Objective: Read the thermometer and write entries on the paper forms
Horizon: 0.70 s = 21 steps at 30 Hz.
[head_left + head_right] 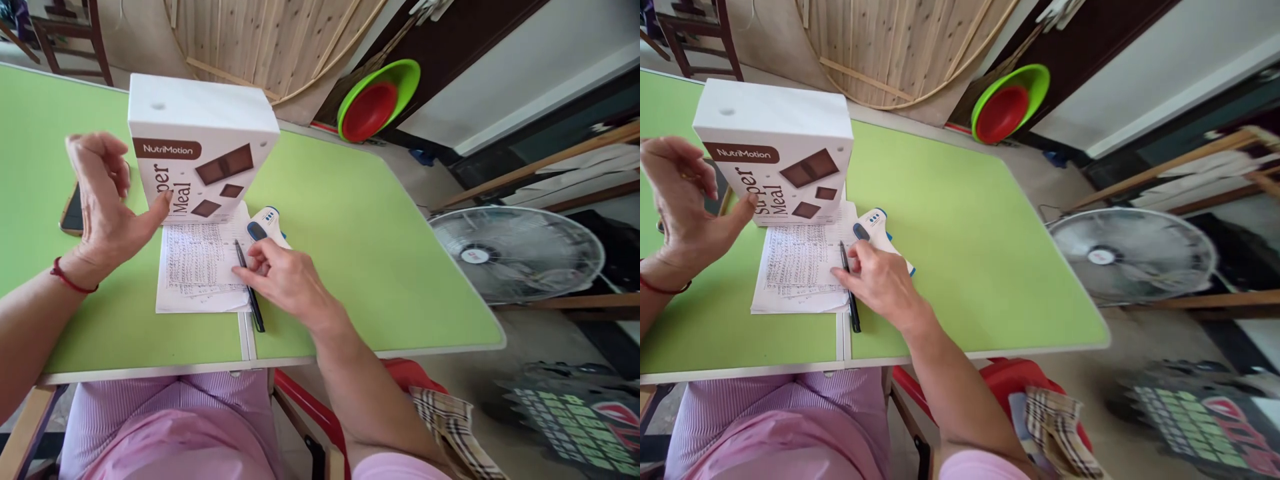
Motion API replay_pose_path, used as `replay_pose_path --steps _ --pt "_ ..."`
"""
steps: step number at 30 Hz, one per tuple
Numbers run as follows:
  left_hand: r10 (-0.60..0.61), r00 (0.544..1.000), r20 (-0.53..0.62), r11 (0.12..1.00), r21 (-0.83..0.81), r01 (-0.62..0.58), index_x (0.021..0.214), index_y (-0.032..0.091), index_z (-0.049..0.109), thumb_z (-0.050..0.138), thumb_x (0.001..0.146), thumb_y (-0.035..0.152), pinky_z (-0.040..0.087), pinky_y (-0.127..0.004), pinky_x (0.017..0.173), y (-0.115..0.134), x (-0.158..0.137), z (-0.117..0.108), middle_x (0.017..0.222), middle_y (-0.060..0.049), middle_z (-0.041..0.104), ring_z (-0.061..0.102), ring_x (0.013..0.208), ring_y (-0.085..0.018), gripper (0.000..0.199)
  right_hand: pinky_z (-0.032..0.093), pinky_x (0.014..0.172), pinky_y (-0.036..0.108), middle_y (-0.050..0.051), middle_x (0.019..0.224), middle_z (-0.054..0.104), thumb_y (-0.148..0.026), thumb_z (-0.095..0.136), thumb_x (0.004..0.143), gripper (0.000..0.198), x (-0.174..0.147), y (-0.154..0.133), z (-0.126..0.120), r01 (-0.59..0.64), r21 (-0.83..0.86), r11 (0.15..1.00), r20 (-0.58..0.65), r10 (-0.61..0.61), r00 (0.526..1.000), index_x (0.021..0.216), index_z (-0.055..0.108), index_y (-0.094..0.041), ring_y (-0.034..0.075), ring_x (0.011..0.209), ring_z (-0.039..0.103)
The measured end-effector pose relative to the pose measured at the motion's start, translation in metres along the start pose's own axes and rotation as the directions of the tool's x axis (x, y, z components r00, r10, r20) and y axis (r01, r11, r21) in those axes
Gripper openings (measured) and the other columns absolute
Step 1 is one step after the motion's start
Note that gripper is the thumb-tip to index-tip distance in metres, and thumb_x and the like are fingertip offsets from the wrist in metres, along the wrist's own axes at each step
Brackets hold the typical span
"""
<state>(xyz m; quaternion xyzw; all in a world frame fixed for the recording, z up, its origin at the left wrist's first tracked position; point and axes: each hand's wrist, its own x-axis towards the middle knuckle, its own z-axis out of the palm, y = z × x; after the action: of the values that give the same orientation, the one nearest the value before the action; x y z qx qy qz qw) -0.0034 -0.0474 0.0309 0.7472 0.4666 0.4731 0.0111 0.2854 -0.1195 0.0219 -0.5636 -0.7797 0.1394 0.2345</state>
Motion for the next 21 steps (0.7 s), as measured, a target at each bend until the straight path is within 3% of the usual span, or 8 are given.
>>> replay_pose_path --steps 3,5,7,11,13,15,17,21 --pt "0.185 0.982 -0.029 0.982 -0.024 -0.186 0.110 0.028 0.044 0.067 0.101 0.030 0.048 -0.030 0.060 0.021 -0.003 -0.005 0.087 0.003 0.051 0.049 0.063 -0.013 0.025 0.052 0.061 0.032 -0.001 0.071 0.067 -0.025 0.067 0.090 0.011 0.000 -0.004 0.003 0.034 0.007 0.999 0.046 -0.035 0.998 0.100 0.068 -0.020 0.016 0.060 0.062" --pt "0.343 0.939 -0.013 0.938 -0.046 -0.343 0.102 0.026 0.048 0.068 0.101 0.020 0.044 -0.028 0.057 0.032 -0.005 -0.005 0.077 0.004 0.050 0.050 0.062 -0.012 0.021 0.052 0.060 0.032 0.000 0.074 0.067 -0.025 0.059 0.094 0.014 0.001 -0.001 0.001 0.071 0.141 0.987 0.022 -0.075 0.997 0.102 0.070 -0.022 0.015 0.060 0.060" --pt "0.416 0.909 0.011 0.907 -0.078 -0.414 0.099 0.024 0.052 0.068 0.101 0.016 0.043 -0.027 0.055 0.040 -0.008 -0.003 0.074 0.005 0.054 0.053 0.061 -0.012 0.017 0.054 0.064 0.033 0.001 0.078 0.068 -0.029 0.053 0.098 0.020 0.003 0.002 -0.003 0.106 0.311 0.944 -0.047 -0.096 0.994 0.103 0.071 -0.023 0.016 0.066 0.062" --pt "0.436 0.872 0.223 0.898 -0.164 -0.407 0.097 0.021 0.062 0.059 0.106 0.018 0.040 -0.027 0.050 0.041 -0.013 0.001 0.072 0.003 0.064 0.056 0.054 -0.011 0.010 0.059 0.074 0.038 0.005 0.095 0.068 -0.045 0.059 0.097 0.030 0.003 0.003 -0.003 0.125 0.560 0.819 -0.157 -0.043 0.987 0.119 0.068 -0.027 0.020 0.084 0.066" --pt "0.417 0.827 0.376 0.909 -0.188 -0.372 0.099 0.019 0.067 0.055 0.107 0.020 0.041 -0.027 0.052 0.037 -0.017 0.003 0.076 0.000 0.069 0.061 0.058 -0.013 0.015 0.059 0.070 0.036 0.004 0.094 0.065 -0.052 0.072 0.089 0.040 0.000 0.000 0.003 0.140 0.642 0.754 -0.177 -0.033 0.984 0.121 0.065 -0.028 0.019 0.081 0.064" --pt "0.393 0.773 0.498 0.919 -0.187 -0.347 0.103 0.019 0.072 0.055 0.106 0.021 0.042 -0.028 0.055 0.033 -0.019 0.005 0.080 -0.002 0.073 0.066 0.063 -0.015 0.018 0.053 0.062 0.032 0.000 0.085 0.061 -0.050 0.078 0.088 0.034 -0.002 -0.004 0.011 0.160 0.693 0.703 -0.205 -0.021 0.979 0.112 0.066 -0.029 0.016 0.072 0.058" --pt "0.390 0.732 0.559 0.918 -0.172 -0.358 0.108 0.019 0.075 0.057 0.104 0.021 0.041 -0.028 0.055 0.031 -0.021 0.007 0.081 -0.002 0.074 0.066 0.063 -0.016 0.019 0.048 0.058 0.029 -0.002 0.074 0.056 -0.048 0.071 0.096 0.021 -0.004 -0.008 0.017 0.171 0.734 0.657 -0.224 -0.003 0.975 0.103 0.069 -0.028 0.014 0.065 0.052" --pt "0.398 0.687 0.608 0.905 -0.139 -0.402 0.110 0.019 0.079 0.060 0.102 0.018 0.036 -0.029 0.052 0.031 -0.023 0.010 0.078 -0.002 0.075 0.067 0.062 -0.017 0.021 0.053 0.063 0.034 0.000 0.074 0.062 -0.055 0.055 0.100 0.037 0.000 -0.013 0.016 0.040 0.797 0.603 -0.139 0.119 0.983 0.107 0.075 -0.024 0.016 0.068 0.059"
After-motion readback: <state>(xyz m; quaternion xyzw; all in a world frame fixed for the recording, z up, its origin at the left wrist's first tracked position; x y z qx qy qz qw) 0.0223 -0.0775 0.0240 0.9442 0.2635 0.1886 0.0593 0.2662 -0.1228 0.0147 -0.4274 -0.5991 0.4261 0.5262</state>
